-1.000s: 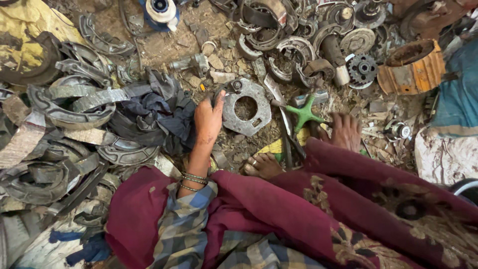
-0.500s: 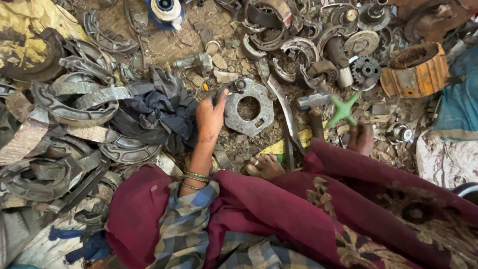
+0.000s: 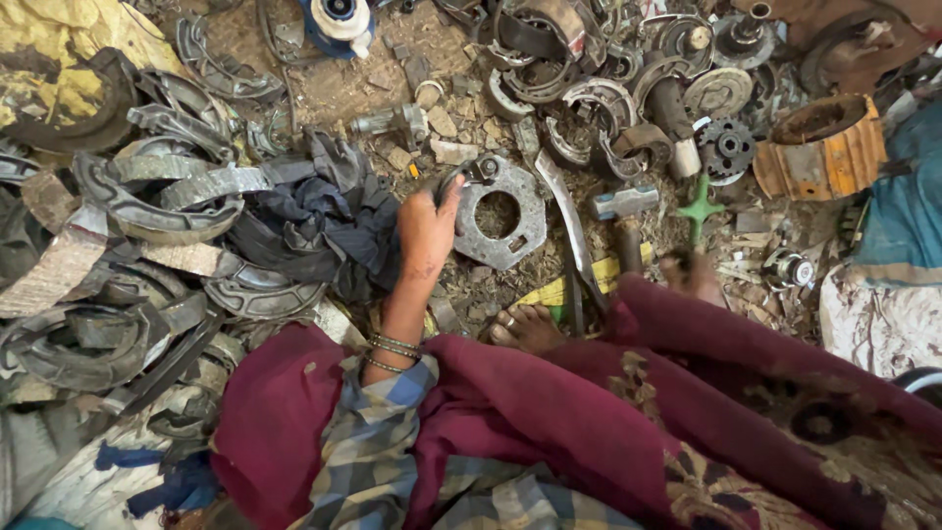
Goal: The person sits on the floor and uses a hammer and a green-handled tool to strike and adjust a small metal component placed on a metal base. The person repeatedly hammers the part, repositions it, and continues striking it to modify its shape or seating.
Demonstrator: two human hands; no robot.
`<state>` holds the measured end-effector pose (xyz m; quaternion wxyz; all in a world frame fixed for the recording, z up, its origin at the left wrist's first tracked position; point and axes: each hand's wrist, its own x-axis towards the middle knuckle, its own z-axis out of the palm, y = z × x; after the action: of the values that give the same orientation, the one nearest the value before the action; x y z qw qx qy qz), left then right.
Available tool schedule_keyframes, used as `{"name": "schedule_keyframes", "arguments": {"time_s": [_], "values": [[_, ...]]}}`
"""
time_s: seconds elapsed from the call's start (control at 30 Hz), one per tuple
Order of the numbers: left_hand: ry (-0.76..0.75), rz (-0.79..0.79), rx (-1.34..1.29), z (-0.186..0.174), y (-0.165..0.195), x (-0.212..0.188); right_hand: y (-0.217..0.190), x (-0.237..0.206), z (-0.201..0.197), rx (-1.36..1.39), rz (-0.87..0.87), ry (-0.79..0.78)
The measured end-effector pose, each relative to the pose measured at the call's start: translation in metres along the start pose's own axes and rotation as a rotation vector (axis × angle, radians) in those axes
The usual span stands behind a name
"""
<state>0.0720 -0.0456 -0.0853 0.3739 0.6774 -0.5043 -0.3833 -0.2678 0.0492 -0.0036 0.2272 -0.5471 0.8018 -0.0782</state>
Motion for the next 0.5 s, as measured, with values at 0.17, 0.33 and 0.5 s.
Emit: {"name": "schedule_keyframes", "arguments": {"time_s": [0.17,0.33,0.5], "values": [[0.095,0.138,0.002,-0.002,0.002,0.001,-0.025,-0.014,0.014,-0.008,0.126,-0.235],[-0.009,-0.021,0.067,-0.009,0.006,0.003,-0.02,-0.008,0.012,0.041,0.144,-0.263],[-0.025,-0.066,0.089,-0.01,0.005,0.005,0.005,-0.004,0.005,0.151,0.173,-0.171]]}}
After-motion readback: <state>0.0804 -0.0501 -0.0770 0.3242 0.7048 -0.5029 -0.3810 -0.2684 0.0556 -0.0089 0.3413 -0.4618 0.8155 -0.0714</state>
